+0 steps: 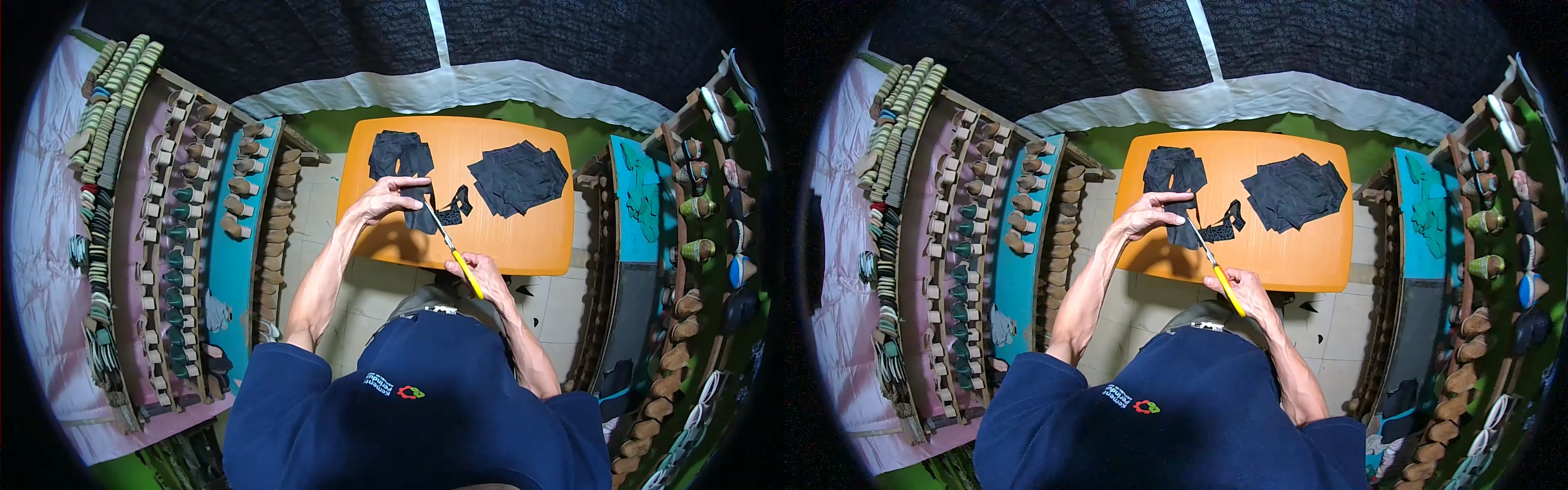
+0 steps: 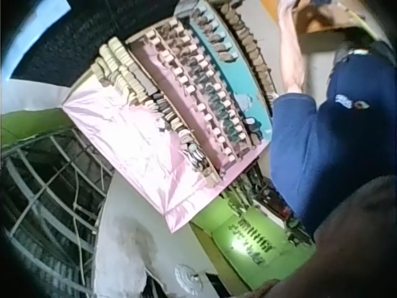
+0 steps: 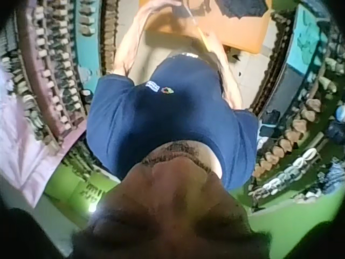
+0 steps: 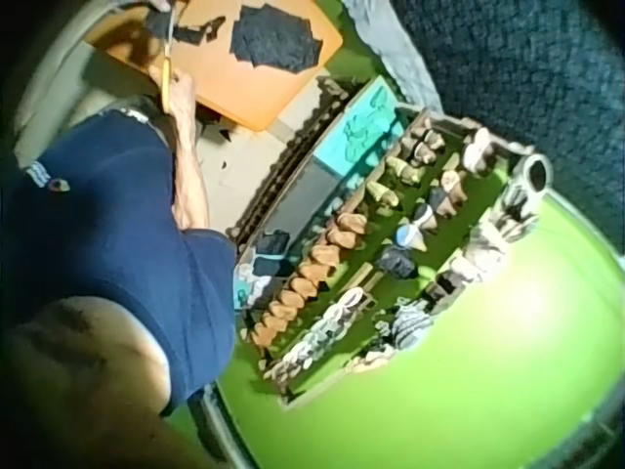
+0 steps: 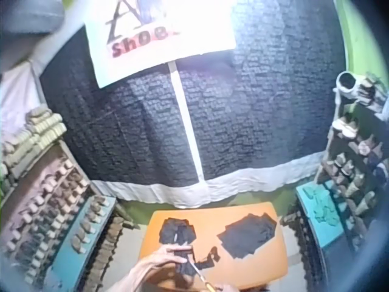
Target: The person uses yellow-handled scissors to cut black fabric pieces on an orange table. They repeatedly pick up fabric, cut it into smaller shapes, and place the cut pieces into a pile on the table.
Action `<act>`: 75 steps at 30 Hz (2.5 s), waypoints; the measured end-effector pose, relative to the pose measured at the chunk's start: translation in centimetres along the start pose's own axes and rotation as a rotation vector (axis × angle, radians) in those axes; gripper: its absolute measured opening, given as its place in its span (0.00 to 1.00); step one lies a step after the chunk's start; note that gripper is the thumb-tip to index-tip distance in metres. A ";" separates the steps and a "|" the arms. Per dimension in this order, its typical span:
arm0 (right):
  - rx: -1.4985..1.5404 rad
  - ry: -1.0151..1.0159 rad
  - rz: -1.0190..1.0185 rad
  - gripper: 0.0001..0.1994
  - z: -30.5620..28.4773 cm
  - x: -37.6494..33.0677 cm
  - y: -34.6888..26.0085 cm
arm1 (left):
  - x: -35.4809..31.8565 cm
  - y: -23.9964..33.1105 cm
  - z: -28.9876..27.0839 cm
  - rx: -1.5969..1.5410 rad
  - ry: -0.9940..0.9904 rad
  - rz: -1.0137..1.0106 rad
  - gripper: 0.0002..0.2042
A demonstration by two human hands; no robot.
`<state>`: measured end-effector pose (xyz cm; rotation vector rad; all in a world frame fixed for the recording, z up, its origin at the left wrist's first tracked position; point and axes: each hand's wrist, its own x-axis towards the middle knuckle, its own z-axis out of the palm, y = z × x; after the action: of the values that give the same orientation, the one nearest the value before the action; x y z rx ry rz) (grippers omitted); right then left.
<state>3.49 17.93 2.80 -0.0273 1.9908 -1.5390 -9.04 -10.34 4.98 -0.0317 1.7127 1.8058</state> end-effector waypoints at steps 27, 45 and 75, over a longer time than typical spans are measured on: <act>0.205 -0.132 0.046 0.26 0.3 -0.8 0.5 | -0.3 -0.2 3.6 -0.100 -0.109 -0.050 0.32; 0.250 -0.101 0.073 0.22 0.2 -1.0 0.3 | 0.3 -0.5 1.6 -0.013 -0.089 -0.057 0.28; 0.353 -0.095 0.118 0.20 -0.1 -1.7 0.3 | -0.2 0.3 1.6 0.003 -0.085 -0.015 0.29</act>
<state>4.92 18.73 3.29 0.1552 1.5956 -1.7548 -8.39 -9.00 5.56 0.0332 1.6516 1.7681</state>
